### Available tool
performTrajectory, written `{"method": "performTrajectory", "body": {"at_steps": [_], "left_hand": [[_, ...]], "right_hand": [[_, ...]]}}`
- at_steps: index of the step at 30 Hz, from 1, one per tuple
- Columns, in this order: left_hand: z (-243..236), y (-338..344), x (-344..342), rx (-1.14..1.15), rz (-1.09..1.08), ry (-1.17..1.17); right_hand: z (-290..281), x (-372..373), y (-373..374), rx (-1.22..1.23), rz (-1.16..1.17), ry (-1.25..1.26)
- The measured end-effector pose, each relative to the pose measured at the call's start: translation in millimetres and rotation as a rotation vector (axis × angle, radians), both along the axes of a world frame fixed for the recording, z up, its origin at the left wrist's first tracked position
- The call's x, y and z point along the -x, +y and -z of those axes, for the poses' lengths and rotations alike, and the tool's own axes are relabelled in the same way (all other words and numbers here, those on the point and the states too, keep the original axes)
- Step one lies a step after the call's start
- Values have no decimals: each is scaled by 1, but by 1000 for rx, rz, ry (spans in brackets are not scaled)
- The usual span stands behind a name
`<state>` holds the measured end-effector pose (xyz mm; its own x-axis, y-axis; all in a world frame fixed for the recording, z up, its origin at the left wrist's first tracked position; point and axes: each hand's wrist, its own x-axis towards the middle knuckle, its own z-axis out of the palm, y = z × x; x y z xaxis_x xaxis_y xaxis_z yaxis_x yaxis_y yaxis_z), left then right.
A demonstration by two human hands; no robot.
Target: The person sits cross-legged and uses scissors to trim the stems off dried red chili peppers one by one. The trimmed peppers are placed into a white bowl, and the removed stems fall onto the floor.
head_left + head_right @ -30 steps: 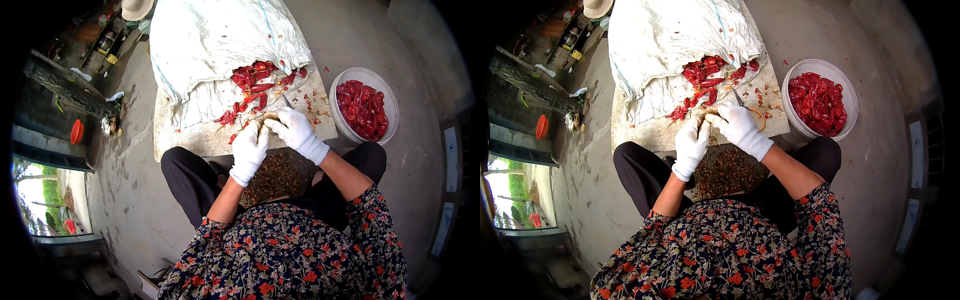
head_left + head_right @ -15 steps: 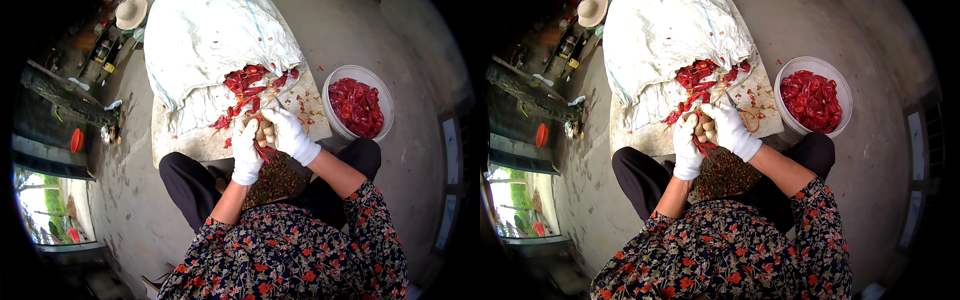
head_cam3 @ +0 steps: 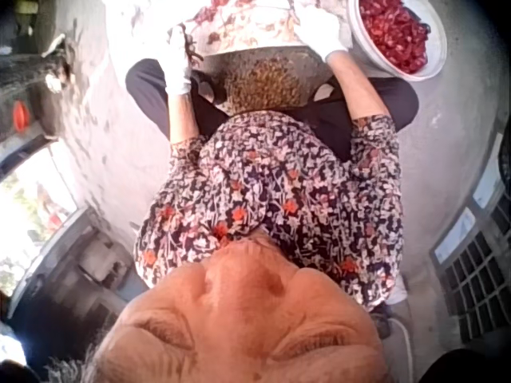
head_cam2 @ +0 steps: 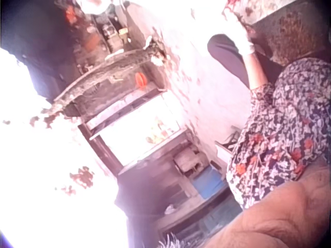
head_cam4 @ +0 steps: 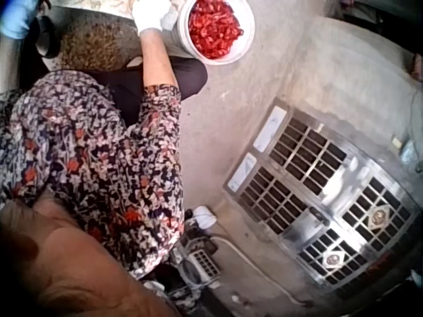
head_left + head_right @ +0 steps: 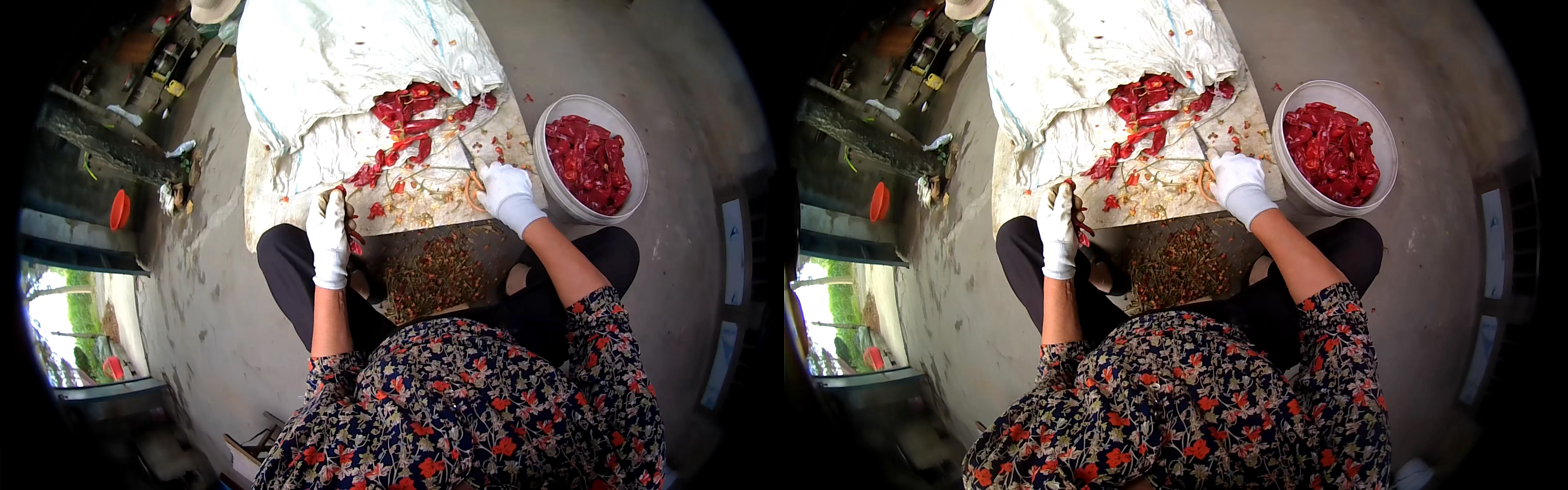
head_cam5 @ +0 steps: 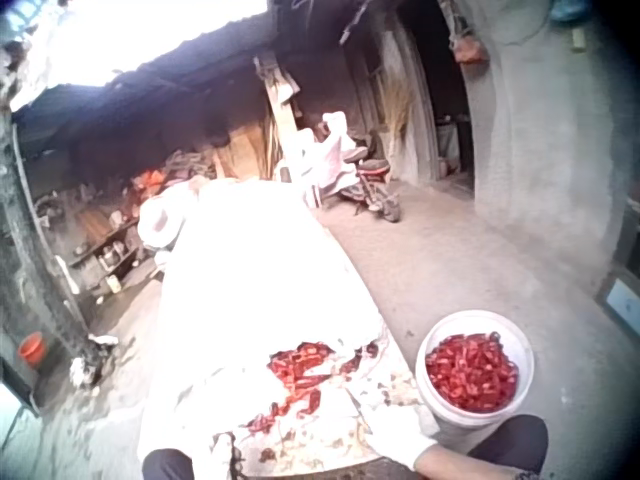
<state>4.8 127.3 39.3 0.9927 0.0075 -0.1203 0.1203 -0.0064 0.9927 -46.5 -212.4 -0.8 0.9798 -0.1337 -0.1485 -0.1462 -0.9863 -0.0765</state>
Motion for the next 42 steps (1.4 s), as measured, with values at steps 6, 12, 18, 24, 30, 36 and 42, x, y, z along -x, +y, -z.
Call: {"method": "performTrajectory", "body": {"at_steps": [6, 12, 18, 24, 30, 36, 42], "left_hand": [[17, 6, 5, -140, 72, -11], [14, -5, 15, 102, 149, 93], [9, -34, 24, 316, 252, 73], [0, -55, 34, 296, 303, 37], [1, -61, 41, 249, 349, -24], [4, -63, 42, 195, 335, -18], [10, -55, 37, -90, 294, -194]], "right_hand": [[21, -13, -1, -122, 33, 54], [-33, -22, -2, -208, 193, 134], [-63, -1, 27, -1038, 27, 124], [-68, 31, 47, -698, -324, -289], [-54, 30, 47, -526, -409, -311], [-62, 32, 48, -528, -431, -284], [-64, 33, 54, -510, -424, -230]]}}
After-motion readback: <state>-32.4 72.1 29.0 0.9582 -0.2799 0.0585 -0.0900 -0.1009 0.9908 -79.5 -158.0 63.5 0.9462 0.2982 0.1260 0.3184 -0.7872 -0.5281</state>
